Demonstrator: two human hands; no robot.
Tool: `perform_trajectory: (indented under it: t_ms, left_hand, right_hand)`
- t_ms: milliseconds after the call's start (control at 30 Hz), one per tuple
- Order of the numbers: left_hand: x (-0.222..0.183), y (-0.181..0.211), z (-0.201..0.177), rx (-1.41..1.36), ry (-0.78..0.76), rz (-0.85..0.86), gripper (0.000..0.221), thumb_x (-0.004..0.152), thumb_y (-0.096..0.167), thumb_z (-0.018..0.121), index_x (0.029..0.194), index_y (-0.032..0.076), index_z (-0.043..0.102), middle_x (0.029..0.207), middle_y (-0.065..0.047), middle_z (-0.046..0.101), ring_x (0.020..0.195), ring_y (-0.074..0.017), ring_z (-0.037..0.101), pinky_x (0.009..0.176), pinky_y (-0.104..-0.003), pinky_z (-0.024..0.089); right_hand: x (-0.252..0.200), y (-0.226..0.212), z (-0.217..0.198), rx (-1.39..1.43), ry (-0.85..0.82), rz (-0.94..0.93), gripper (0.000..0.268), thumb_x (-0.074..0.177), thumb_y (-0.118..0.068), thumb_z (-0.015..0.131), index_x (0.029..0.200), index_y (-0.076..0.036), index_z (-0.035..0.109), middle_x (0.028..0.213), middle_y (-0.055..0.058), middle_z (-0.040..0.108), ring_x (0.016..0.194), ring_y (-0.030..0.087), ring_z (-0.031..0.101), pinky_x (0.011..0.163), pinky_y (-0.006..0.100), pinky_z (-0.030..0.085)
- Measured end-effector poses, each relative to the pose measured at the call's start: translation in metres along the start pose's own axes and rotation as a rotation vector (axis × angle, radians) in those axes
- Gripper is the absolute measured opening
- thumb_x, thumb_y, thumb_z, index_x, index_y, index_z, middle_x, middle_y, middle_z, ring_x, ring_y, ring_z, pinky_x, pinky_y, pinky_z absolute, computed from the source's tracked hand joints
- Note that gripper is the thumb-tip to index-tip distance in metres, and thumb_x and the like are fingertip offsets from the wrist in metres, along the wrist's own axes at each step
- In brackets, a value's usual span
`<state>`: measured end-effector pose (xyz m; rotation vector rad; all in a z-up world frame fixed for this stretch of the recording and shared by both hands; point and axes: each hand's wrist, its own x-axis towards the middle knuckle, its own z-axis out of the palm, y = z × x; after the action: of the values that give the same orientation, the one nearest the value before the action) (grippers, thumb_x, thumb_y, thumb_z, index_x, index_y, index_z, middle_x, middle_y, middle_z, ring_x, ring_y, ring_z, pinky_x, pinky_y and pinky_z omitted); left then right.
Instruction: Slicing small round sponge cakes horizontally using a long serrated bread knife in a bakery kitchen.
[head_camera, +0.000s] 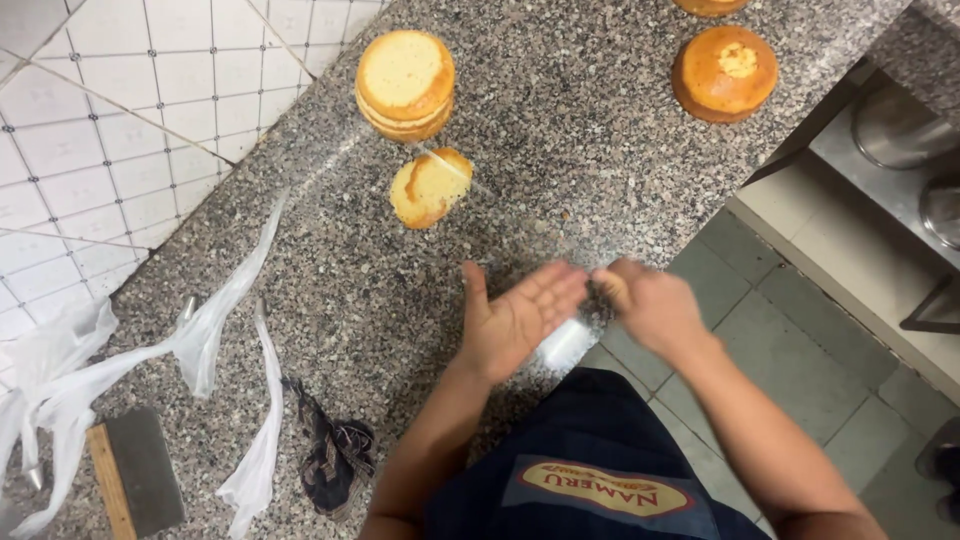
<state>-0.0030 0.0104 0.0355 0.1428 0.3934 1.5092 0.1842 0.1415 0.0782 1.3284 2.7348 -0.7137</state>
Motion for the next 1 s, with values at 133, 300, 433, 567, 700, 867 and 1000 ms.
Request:
perform_trajectory:
  t_ms: [133, 300, 433, 567, 700, 867, 1000]
  left_hand:
    - [-0.007, 0.001, -0.029, -0.051, -0.441, -0.416, 0.148, 0.074, 0.105, 0.014, 0.161, -0.012, 0.033, 0.151, -0.038, 0.049, 0.137, -0.0469, 0.056, 0.123, -0.056, 0.040]
    - [-0.007, -0.010, -0.009, -0.150, -0.689, -0.630, 0.155, 0.066, 0.107, 0.016, 0.155, -0.019, 0.036, 0.132, -0.043, 0.059, 0.105, -0.0449, 0.073, 0.091, -0.050, 0.061]
    - [-0.010, -0.028, 0.008, -0.462, -0.904, -0.629, 0.159, 0.063, 0.110, 0.016, 0.149, -0.021, 0.039, 0.129, -0.043, 0.061, 0.102, -0.0457, 0.075, 0.085, -0.050, 0.063]
    - [-0.020, -0.047, 0.006, -0.677, -0.988, -0.592, 0.159, 0.061, 0.114, 0.020, 0.147, -0.018, 0.041, 0.129, -0.043, 0.060, 0.104, -0.0450, 0.073, 0.088, -0.052, 0.060]
    - [-0.022, -0.053, 0.006, -0.521, -0.989, -0.673, 0.157, 0.060, 0.113, 0.023, 0.149, -0.015, 0.041, 0.130, -0.043, 0.058, 0.105, -0.0451, 0.073, 0.088, -0.051, 0.062]
    - [-0.012, -0.035, 0.055, -0.685, -1.137, -0.488, 0.152, 0.067, 0.113, 0.026, 0.148, -0.014, 0.042, 0.126, -0.044, 0.058, 0.099, -0.0447, 0.071, 0.082, -0.054, 0.060]
    - [-0.006, -0.040, 0.087, -0.697, -1.372, -0.425, 0.148, 0.068, 0.108, 0.021, 0.149, -0.014, 0.041, 0.122, -0.043, 0.058, 0.094, -0.0458, 0.073, 0.075, -0.053, 0.064]
  right_hand:
    - [0.003, -0.001, -0.049, 0.053, 0.035, -0.288, 0.045, 0.100, -0.051, 0.048, 0.095, -0.011, 0.067, 0.080, 0.012, 0.069, 0.073, 0.037, 0.069, 0.062, 0.048, 0.054]
    - [0.004, -0.031, -0.057, -0.014, -0.093, -0.700, 0.046, 0.096, -0.053, 0.051, 0.088, -0.011, 0.066, 0.078, 0.008, 0.068, 0.069, 0.033, 0.069, 0.058, 0.045, 0.053]
    - [0.015, -0.025, -0.031, -0.032, -0.048, -0.736, 0.047, 0.097, -0.054, 0.053, 0.083, -0.010, 0.063, 0.075, 0.009, 0.065, 0.070, 0.033, 0.068, 0.061, 0.045, 0.052]
    - [0.019, -0.013, -0.013, 0.136, 0.042, -0.670, 0.044, 0.099, -0.051, 0.051, 0.089, -0.011, 0.065, 0.080, 0.008, 0.067, 0.071, 0.033, 0.068, 0.061, 0.045, 0.053]
    - [0.011, -0.003, -0.008, 0.267, 0.078, -0.429, 0.044, 0.106, -0.046, 0.047, 0.094, -0.009, 0.067, 0.085, 0.012, 0.068, 0.076, 0.037, 0.068, 0.067, 0.046, 0.054]
    - [-0.003, -0.025, -0.004, 0.547, -0.149, -0.813, 0.048, 0.108, -0.045, 0.043, 0.100, -0.005, 0.067, 0.087, 0.014, 0.067, 0.078, 0.037, 0.069, 0.069, 0.046, 0.056]
    - [0.007, -0.027, 0.006, 0.532, -0.003, -0.876, 0.048, 0.105, -0.047, 0.045, 0.097, -0.006, 0.068, 0.085, 0.012, 0.069, 0.077, 0.037, 0.069, 0.069, 0.046, 0.055]
